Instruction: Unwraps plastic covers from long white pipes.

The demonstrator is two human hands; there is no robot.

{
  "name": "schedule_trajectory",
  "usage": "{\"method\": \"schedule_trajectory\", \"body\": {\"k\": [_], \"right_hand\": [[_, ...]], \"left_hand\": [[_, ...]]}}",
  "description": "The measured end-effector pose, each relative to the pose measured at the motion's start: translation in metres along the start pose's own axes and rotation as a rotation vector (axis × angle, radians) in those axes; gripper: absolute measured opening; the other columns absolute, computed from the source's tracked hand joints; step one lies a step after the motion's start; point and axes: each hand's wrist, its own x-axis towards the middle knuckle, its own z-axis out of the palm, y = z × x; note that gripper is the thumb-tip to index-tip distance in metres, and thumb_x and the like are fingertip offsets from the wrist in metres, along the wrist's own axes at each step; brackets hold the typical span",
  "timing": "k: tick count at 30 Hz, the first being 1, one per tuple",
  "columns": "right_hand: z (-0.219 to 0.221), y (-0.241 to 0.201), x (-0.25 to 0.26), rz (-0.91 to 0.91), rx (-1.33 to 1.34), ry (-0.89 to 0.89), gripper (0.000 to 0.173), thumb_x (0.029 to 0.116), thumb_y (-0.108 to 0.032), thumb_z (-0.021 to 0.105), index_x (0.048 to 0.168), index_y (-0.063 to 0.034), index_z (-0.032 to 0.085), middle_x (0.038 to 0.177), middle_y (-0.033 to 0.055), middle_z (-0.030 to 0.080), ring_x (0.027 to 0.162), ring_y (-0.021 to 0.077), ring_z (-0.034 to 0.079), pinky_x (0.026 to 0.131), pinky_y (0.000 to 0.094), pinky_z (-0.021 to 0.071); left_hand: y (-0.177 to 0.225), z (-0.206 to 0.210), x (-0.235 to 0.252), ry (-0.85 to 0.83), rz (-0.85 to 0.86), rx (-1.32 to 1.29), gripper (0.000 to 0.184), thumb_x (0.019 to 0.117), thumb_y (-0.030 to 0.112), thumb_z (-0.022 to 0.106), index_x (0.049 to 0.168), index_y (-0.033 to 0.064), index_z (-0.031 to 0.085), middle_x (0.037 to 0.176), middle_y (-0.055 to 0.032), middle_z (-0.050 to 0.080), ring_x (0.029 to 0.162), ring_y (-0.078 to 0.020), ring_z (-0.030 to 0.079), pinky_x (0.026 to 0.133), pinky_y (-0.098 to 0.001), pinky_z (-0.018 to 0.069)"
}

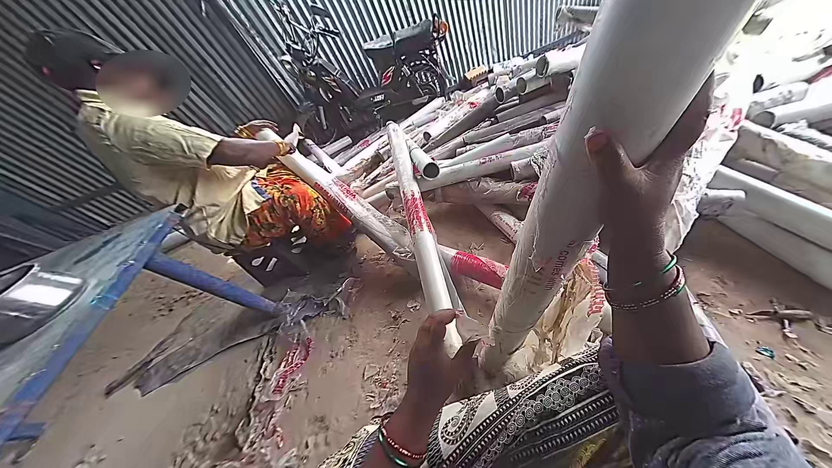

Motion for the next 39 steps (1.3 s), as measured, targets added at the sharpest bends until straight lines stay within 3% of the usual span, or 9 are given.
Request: {"method": "schedule_trajectory", "body": {"k": [3,8,12,17,21,27,31,35,39], "right_hand": [[0.009,-0.011,-0.009,-0.008,-0.063,-0.027,0.105,0.0884,-0.039,0.077,0.163,-0.0157,0.007,0.141,0.0069,0.052,0.11,0.0063,0.064,0.088,0.0267,0.0579],[0.022,-0.021,-0.019,-0.057,-0.107,-0.057,0.106,0.0889,-0.038,0.077,0.163,-0.0116,0.005,0.141,0.0108,0.05,0.111,0.005,0.061,0.088,0.0236,0.0548],[0.034,-0.024,-0.023,-0.102,-0.11,-0.042,0.108,0.0864,-0.04,0.079,0.163,-0.0074,0.01,0.142,0.0143,0.05,0.114,0.0076,0.061,0.092,0.0262,0.0546],[0.037,-0.031,-0.033,-0.158,-0.102,-0.114,0.108,0.087,-0.033,0.079,0.162,-0.0036,0.008,0.142,0.0183,0.048,0.114,0.0111,0.06,0.091,0.0274,0.0538],[0.039,-0.032,-0.033,-0.173,-0.058,-0.142,0.109,0.0846,-0.031,0.08,0.162,-0.0032,0.008,0.141,0.0176,0.049,0.114,0.0101,0.061,0.09,0.0258,0.0545],[0.04,-0.034,-0.034,-0.185,-0.043,-0.152,0.11,0.0827,-0.032,0.08,0.162,-0.0025,0.009,0.141,0.0183,0.05,0.114,0.0097,0.061,0.09,0.0256,0.0547],[0.04,-0.032,-0.031,-0.169,-0.018,-0.139,0.11,0.0827,-0.034,0.08,0.162,-0.0029,0.011,0.142,0.0172,0.05,0.115,0.0082,0.06,0.092,0.0249,0.0541],[0.04,-0.029,-0.031,-0.162,-0.034,-0.135,0.109,0.0845,-0.037,0.08,0.162,-0.0048,0.011,0.143,0.0154,0.05,0.115,0.0072,0.061,0.092,0.0246,0.0544],[0.039,-0.033,-0.033,-0.172,-0.024,-0.168,0.108,0.0846,-0.032,0.079,0.162,-0.0035,0.009,0.141,0.017,0.05,0.114,0.0083,0.061,0.091,0.0237,0.0541]], "left_hand": [[0.029,0.008,0.03,0.074,0.238,-0.001,0.043,0.0901,0.043,0.071,0.119,0.0128,0.062,0.116,-0.0075,0.069,0.115,-0.0145,0.062,0.098,-0.0249,0.0494],[0.067,0.024,0.062,0.201,0.409,0.02,0.04,0.0968,0.051,0.062,0.117,0.0171,0.066,0.118,-0.0069,0.066,0.119,-0.0187,0.058,0.105,-0.0303,0.0433],[0.077,0.036,0.081,0.308,0.474,0.146,0.03,0.1009,0.049,0.055,0.118,0.0274,0.066,0.132,-0.0074,0.056,0.137,-0.0259,0.041,0.116,-0.04,0.0274],[0.074,0.035,0.093,0.372,0.532,0.204,0.014,0.102,0.04,0.057,0.11,0.0323,0.066,0.129,-0.0065,0.047,0.138,-0.0214,0.035,0.115,-0.0351,0.0264],[0.08,0.033,0.092,0.412,0.52,0.177,0.014,0.1019,0.03,0.055,0.096,0.0267,0.067,0.111,-0.002,0.05,0.121,-0.0162,0.044,0.109,-0.0305,0.0288],[0.078,0.024,0.081,0.326,0.533,0.182,0.018,0.1027,0.026,0.05,0.095,0.0216,0.066,0.094,-0.0012,0.052,0.102,-0.016,0.051,0.099,-0.0288,0.0326],[0.064,0.024,0.045,0.199,0.572,0.06,0.014,0.1053,0.032,0.051,0.102,0.0232,0.061,0.101,0.0021,0.051,0.111,-0.0112,0.05,0.105,-0.0239,0.0352],[0.069,0.015,0.047,0.228,0.495,0.09,0.039,0.1036,0.055,0.045,0.11,0.0215,0.063,0.108,0.0007,0.054,0.116,-0.0115,0.05,0.107,-0.0267,0.034],[0.075,0.013,0.064,0.269,0.459,0.04,0.023,0.1022,0.039,0.056,0.105,0.0175,0.065,0.105,-0.0019,0.058,0.112,-0.0141,0.054,0.104,-0.026,0.038]]}}
